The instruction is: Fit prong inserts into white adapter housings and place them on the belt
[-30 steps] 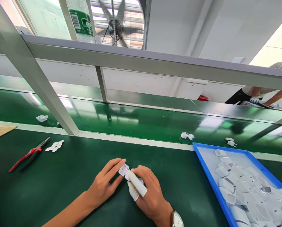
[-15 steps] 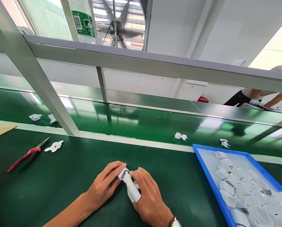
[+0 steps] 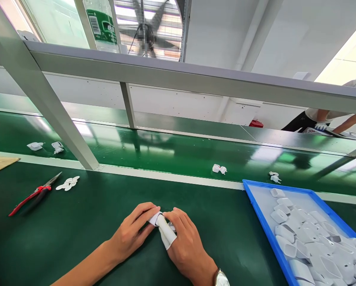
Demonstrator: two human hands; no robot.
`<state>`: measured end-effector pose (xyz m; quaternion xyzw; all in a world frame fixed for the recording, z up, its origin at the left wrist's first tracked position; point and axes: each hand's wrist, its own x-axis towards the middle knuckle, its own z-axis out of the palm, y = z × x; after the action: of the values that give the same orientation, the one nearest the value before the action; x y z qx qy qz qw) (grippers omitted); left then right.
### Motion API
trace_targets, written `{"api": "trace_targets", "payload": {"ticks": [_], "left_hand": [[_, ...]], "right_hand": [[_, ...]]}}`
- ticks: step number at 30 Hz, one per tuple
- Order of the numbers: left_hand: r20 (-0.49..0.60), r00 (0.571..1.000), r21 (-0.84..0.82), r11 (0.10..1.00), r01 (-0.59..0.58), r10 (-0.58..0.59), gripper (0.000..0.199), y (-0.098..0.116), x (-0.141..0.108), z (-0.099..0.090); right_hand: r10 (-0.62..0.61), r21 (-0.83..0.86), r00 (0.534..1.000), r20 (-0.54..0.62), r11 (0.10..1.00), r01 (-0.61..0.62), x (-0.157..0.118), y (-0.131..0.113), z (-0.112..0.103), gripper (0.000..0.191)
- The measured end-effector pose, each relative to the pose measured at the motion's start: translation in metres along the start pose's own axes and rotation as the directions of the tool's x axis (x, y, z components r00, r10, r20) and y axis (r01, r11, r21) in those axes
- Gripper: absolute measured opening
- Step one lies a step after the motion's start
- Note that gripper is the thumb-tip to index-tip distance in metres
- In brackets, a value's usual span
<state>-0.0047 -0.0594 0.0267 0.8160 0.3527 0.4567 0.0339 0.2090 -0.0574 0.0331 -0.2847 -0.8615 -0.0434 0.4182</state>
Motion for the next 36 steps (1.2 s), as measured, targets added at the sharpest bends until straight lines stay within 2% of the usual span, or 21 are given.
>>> {"api": "trace_targets", "payload": {"ticks": [5, 10, 14, 20, 25, 29, 36], "left_hand": [[0.006, 0.999, -0.028, 0.999, 0.038, -0.038, 0.046, 0.002, -0.002, 0.003], [-0.023, 0.995, -0.064, 0.994, 0.091, -0.092, 0.044, 0.003, 0.000, 0.004], [-0.046, 0.994, -0.067, 0.993, 0.099, -0.102, 0.043, 0.006, -0.001, 0.004], [-0.074, 0.984, -0.133, 0.980, 0.150, -0.161, 0.042, 0.013, -0.005, 0.013], [-0.036, 0.978, -0.156, 0.968, 0.197, -0.205, 0.040, 0.011, -0.005, 0.014], [-0.025, 0.978, -0.169, 0.965, 0.201, -0.208, 0.035, 0.010, -0.006, 0.012], [0.008, 0.992, -0.127, 0.984, 0.127, -0.127, 0.040, 0.010, -0.009, 0.012]], "right_hand": [[0.020, 0.005, 1.000, 0.012, 1.000, -0.020, 0.005, 0.000, 0.002, 0.039], [0.096, 0.072, 0.995, -0.012, 0.993, -0.095, 0.009, -0.001, 0.000, 0.040], [0.085, 0.114, 0.994, -0.071, 0.990, -0.077, 0.009, -0.002, 0.001, 0.044], [0.061, 0.189, 0.998, -0.001, 0.980, -0.060, 0.011, -0.011, 0.005, 0.040], [0.072, 0.159, 0.995, -0.076, 0.986, -0.059, 0.012, -0.008, 0.007, 0.039], [0.119, 0.195, 0.993, -0.016, 0.974, -0.114, 0.013, -0.006, 0.005, 0.039], [0.037, 0.072, 0.997, 0.066, 0.997, -0.042, 0.009, -0.008, 0.004, 0.037]]}}
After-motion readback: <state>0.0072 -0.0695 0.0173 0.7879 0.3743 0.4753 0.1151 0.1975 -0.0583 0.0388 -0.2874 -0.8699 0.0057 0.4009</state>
